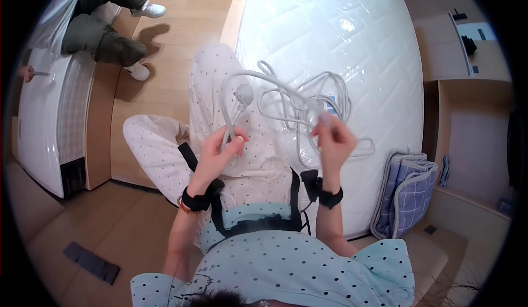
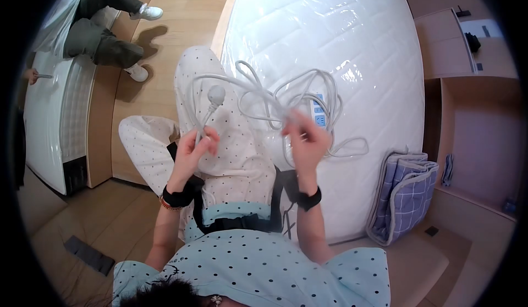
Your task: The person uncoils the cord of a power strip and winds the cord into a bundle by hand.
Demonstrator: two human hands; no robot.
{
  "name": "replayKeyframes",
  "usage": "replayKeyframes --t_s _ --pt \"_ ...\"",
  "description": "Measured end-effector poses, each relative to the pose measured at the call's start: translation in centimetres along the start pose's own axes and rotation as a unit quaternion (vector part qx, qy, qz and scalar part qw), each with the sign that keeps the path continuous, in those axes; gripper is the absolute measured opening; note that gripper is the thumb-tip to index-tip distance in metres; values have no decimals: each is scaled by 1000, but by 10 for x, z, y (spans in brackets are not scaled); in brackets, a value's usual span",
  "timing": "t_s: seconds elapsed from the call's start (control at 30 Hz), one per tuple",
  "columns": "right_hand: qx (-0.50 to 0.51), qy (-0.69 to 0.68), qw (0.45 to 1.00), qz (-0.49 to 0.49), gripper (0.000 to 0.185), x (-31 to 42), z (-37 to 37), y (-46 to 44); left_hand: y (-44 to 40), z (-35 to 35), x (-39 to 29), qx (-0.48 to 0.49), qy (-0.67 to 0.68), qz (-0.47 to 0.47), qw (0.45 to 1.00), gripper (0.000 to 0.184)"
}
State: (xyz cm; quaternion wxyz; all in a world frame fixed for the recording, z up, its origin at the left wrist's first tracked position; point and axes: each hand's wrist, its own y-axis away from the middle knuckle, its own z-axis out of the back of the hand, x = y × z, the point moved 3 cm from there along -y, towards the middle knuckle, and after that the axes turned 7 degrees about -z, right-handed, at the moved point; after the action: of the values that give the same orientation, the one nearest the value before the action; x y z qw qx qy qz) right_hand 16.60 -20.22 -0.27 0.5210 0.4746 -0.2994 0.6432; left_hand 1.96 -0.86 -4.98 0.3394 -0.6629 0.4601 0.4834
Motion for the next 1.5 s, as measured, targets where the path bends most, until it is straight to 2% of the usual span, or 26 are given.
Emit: replayKeyframes --t_s 0.07,0.1,0.13,0.2,0.3,0.43,0.5,0.53,0.6,0.63,0.7,0.73,0.8,0.9,0.93,1.0,1.13,1.23,1.27,1.37,1.5 --pt "182 12 983 5 31 5 -32 24 -6 -13 -1 4 59 -27 998 17" --pt "221 20 975 25 28 7 -48 39 -8 -16 -2 6 89 -41 995 20" --pt "261 28 964 45 26 8 -59 50 -7 -15 4 -13 58 -24 998 23" --pt "280 36 958 57 25 11 -64 57 -4 -12 16 -55 -4 13 998 28" --pt "305 81 941 120 25 12 -62 55 -8 -13 9 -94 102 58 989 27" --pt "339 172 902 205 20 9 -59 48 -13 -20 3 -41 134 58 988 23" --pt "321 148 914 198 18 4 -61 46 -8 -25 -1 -36 127 79 988 27" --pt "313 134 920 194 17 1 -63 45 -6 -26 5 -41 109 61 991 27" --pt "313 70 942 101 17 -8 -64 40 -3 -27 17 -51 72 26 996 27" --pt "310 38 948 55 17 -11 -64 38 -1 -26 14 -31 20 2 999 26" --pt "298 19 953 49 17 -13 -61 32 0 -24 5 13 -82 -45 996 25" --pt "292 10 955 46 17 -14 -59 29 2 -23 7 7 -70 -22 997 21" --pt "212 54 972 87 23 -16 -54 17 5 -20 13 -5 -46 24 999 15" --pt "101 121 980 123 31 -33 -52 -5 7 -12 15 -70 154 -4 986 10" --pt "65 141 979 132 33 -43 -54 -13 8 -7 13 -84 164 -16 983 9" --pt "61 148 983 95 38 -63 -65 -22 13 5 6 -115 184 -38 975 10" --pt "76 145 985 49 35 -102 -90 -41 13 23 -5 -149 34 18 988 13" --pt "109 24 994 -14 20 -89 -81 -46 10 33 10 -124 -119 83 982 19" --pt "103 28 994 17 17 -74 -77 -42 9 32 12 -123 -172 112 971 22" --pt "76 33 992 90 10 -36 -54 -25 7 20 23 -124 -131 108 978 29" --pt "29 -41 992 116 10 -25 -28 -12 0 11 20 -248 -89 65 962 28"
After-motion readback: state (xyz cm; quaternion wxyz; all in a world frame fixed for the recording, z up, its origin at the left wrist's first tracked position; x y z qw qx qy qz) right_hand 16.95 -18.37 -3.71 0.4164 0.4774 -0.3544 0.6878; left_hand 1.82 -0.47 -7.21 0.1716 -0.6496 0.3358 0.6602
